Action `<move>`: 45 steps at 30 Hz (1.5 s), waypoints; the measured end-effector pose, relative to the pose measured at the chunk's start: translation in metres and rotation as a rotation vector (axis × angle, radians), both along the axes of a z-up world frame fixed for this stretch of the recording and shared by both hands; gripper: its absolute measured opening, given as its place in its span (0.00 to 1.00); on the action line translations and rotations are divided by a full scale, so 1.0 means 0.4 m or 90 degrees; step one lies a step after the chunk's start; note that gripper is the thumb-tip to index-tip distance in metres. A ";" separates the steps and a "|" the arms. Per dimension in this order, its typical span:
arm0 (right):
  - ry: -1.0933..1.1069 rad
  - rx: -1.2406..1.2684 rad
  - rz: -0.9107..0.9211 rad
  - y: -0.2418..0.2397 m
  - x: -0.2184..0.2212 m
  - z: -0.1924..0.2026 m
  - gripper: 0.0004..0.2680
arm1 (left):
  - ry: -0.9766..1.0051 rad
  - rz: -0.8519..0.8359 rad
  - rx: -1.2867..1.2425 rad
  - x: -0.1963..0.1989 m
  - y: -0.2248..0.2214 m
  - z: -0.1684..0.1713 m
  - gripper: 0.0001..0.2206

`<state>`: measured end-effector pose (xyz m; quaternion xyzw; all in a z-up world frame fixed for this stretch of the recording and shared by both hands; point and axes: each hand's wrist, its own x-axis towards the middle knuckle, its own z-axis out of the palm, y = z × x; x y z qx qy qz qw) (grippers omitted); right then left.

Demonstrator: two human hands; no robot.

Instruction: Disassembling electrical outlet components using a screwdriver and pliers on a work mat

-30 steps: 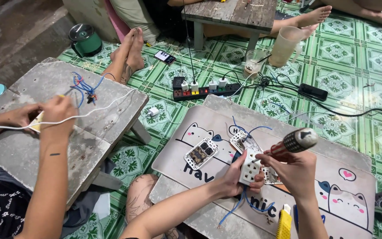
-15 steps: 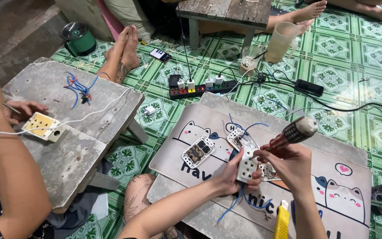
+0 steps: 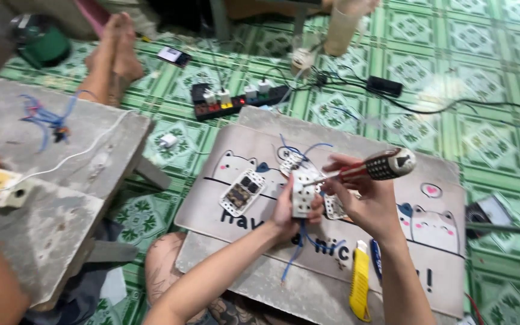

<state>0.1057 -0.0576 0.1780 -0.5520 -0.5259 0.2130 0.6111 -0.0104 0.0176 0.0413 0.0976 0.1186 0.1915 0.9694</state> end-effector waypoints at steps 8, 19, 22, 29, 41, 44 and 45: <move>0.020 0.020 -0.050 0.006 0.023 -0.023 0.04 | 0.042 0.002 0.083 0.014 -0.016 -0.051 0.31; 0.013 0.000 -0.054 -0.039 0.016 0.048 0.36 | 0.016 -0.011 0.054 0.044 -0.015 -0.144 0.34; 0.131 -0.018 0.062 -0.065 0.016 0.070 0.26 | 0.030 -0.006 0.070 0.022 -0.018 -0.111 0.36; -0.149 0.038 -0.209 -0.142 0.024 0.106 0.25 | 0.041 -0.067 0.217 -0.009 -0.004 -0.022 0.36; -0.687 -0.300 -0.201 -0.507 0.183 0.015 0.17 | 0.156 -0.077 0.370 -0.007 -0.049 -0.019 0.30; -0.912 -0.311 -0.164 -0.608 0.172 -0.058 0.17 | 0.170 -0.144 0.420 -0.014 -0.075 0.000 0.31; -0.982 -0.288 -0.137 -0.640 0.168 -0.084 0.16 | 0.177 -0.163 0.447 -0.016 -0.081 0.000 0.32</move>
